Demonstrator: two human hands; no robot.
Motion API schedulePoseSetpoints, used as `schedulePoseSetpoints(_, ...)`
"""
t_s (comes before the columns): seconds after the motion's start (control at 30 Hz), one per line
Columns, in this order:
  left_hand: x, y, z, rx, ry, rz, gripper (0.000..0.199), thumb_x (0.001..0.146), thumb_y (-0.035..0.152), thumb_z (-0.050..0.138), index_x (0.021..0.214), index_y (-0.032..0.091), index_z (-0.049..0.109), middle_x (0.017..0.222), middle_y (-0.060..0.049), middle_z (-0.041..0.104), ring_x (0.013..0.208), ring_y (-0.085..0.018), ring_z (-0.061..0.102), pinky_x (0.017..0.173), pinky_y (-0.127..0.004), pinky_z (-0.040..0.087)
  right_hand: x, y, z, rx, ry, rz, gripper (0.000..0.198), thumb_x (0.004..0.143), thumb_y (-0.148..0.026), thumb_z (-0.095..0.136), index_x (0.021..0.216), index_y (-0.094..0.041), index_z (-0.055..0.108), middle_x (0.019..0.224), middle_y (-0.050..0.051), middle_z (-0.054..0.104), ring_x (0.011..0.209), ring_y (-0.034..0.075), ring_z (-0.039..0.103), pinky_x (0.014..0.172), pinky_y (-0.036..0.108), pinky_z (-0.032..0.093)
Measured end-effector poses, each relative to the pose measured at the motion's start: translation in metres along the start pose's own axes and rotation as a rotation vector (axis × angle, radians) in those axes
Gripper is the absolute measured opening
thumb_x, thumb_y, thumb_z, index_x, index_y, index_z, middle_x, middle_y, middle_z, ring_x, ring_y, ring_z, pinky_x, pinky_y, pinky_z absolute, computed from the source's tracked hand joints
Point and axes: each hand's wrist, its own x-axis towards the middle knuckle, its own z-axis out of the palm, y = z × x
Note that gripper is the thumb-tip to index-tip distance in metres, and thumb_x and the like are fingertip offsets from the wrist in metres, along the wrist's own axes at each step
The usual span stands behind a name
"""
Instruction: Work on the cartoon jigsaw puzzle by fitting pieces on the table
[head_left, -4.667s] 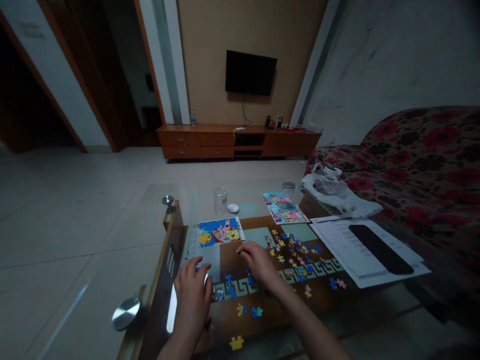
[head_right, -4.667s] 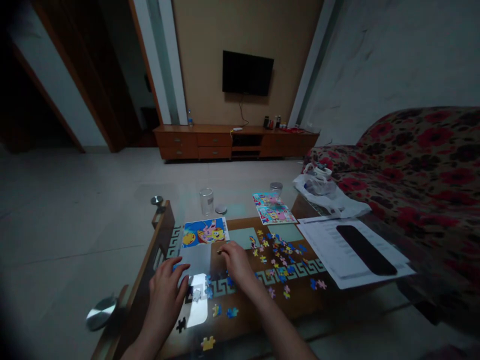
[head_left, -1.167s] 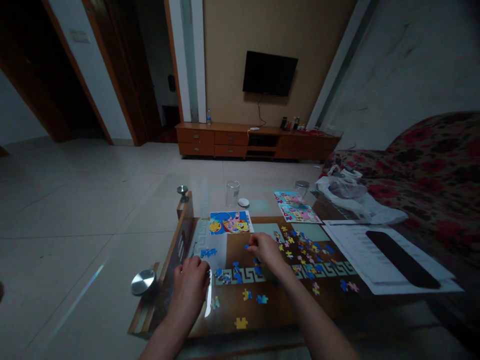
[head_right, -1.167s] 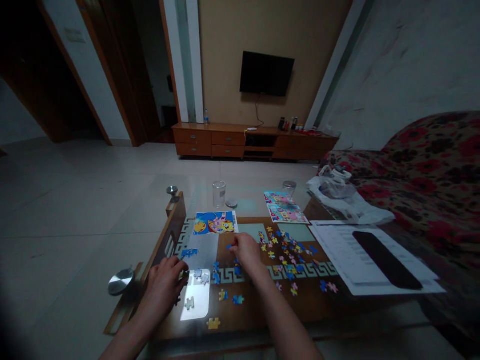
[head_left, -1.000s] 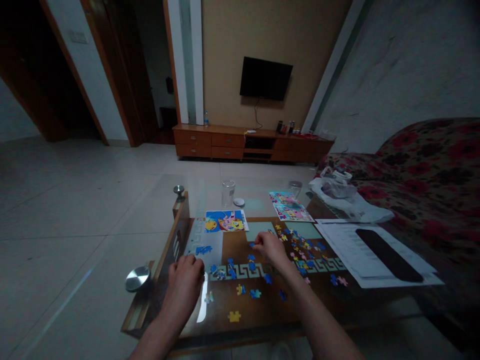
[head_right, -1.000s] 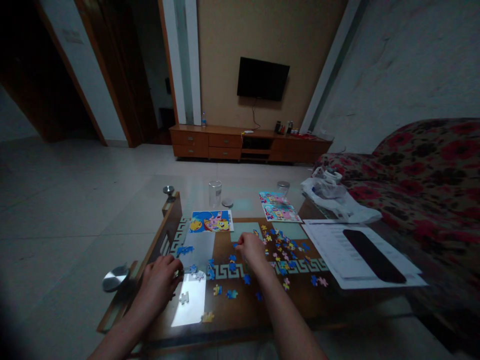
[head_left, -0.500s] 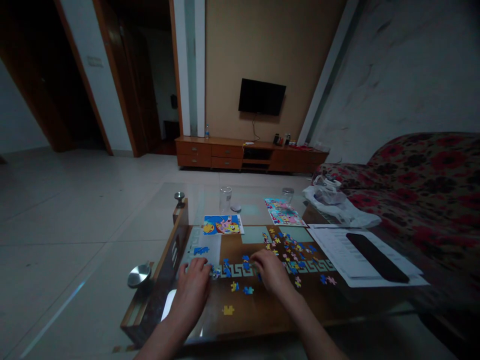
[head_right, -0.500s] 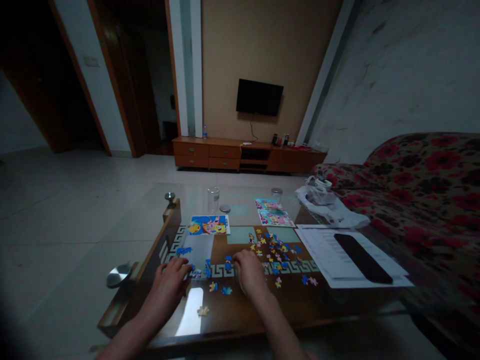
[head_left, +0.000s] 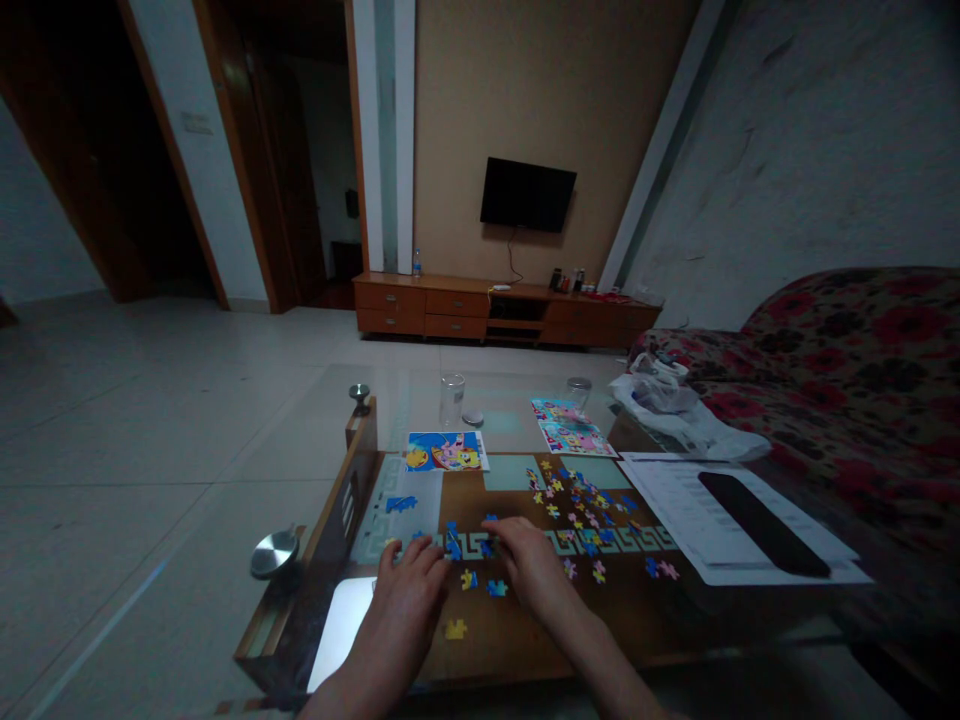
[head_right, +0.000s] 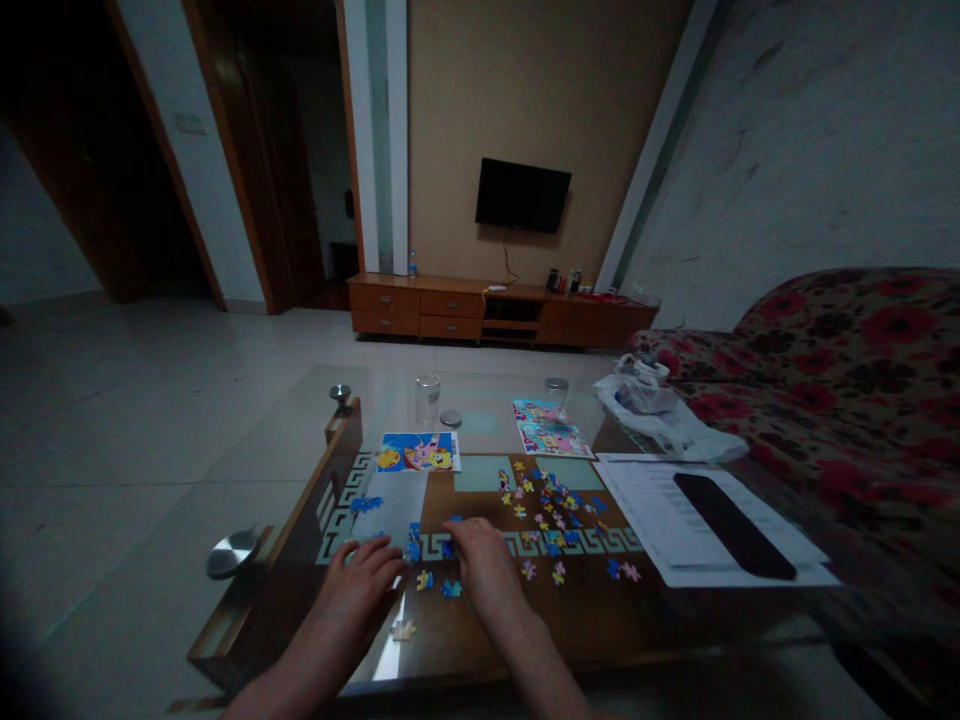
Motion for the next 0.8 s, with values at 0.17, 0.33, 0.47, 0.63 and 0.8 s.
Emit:
schedulePoseSetpoints(0.17,0.002,-0.003,-0.002,0.118,0.003,-0.116,0.04,0.09,0.007,0.042,0.125,0.019,0.059,0.139,-0.012,0.053,0.133,-0.029,0.042,0.108,-0.052,0.028,0.005,0.006,0.004,-0.074,0.004,0.025,0.05,0.082,-0.002,0.041,0.125,-0.015,0.064,0.127,0.014,0.064,0.12,0.023,0.056,0.103,0.033,0.038)
schedulePoseSetpoints(0.33,0.001,0.0,-0.003,0.126,-0.026,-0.102,0.036,0.09,0.008,0.045,0.12,0.019,0.062,0.135,-0.011,0.057,0.127,-0.029,0.048,0.107,-0.055,0.03,0.002,-0.003,0.009,-0.048,-0.041,0.01,0.048,0.083,-0.004,0.043,0.123,-0.015,0.066,0.128,0.013,0.063,0.122,0.024,0.055,0.105,0.035,0.037)
schedulePoseSetpoints(0.47,0.005,0.0,0.009,0.095,0.045,-0.056,0.033,0.091,0.013,0.049,0.12,0.021,0.061,0.136,-0.009,0.056,0.126,-0.028,0.049,0.106,-0.055,0.032,0.005,-0.002,0.003,-0.019,0.015,0.011,0.045,0.084,-0.005,0.042,0.122,-0.014,0.066,0.122,0.012,0.067,0.115,0.023,0.059,0.101,0.032,0.04)
schedulePoseSetpoints(0.63,0.016,-0.004,0.028,0.079,0.14,0.047,0.039,0.089,0.025,0.06,0.128,0.024,0.055,0.146,-0.007,0.046,0.136,-0.029,0.039,0.108,-0.058,0.031,0.01,0.008,-0.01,-0.063,0.122,0.114,0.043,0.085,-0.006,0.041,0.118,-0.012,0.068,0.115,0.011,0.07,0.107,0.022,0.061,0.097,0.029,0.041)
schedulePoseSetpoints(0.8,0.021,-0.004,0.028,0.073,0.116,0.083,0.048,0.087,0.032,0.066,0.132,0.022,0.051,0.144,-0.007,0.049,0.136,-0.031,0.037,0.109,-0.062,0.029,0.006,0.013,-0.015,-0.095,0.128,0.196,0.038,0.087,-0.009,0.044,0.112,-0.016,0.072,0.109,0.009,0.073,0.103,0.022,0.064,0.093,0.028,0.043)
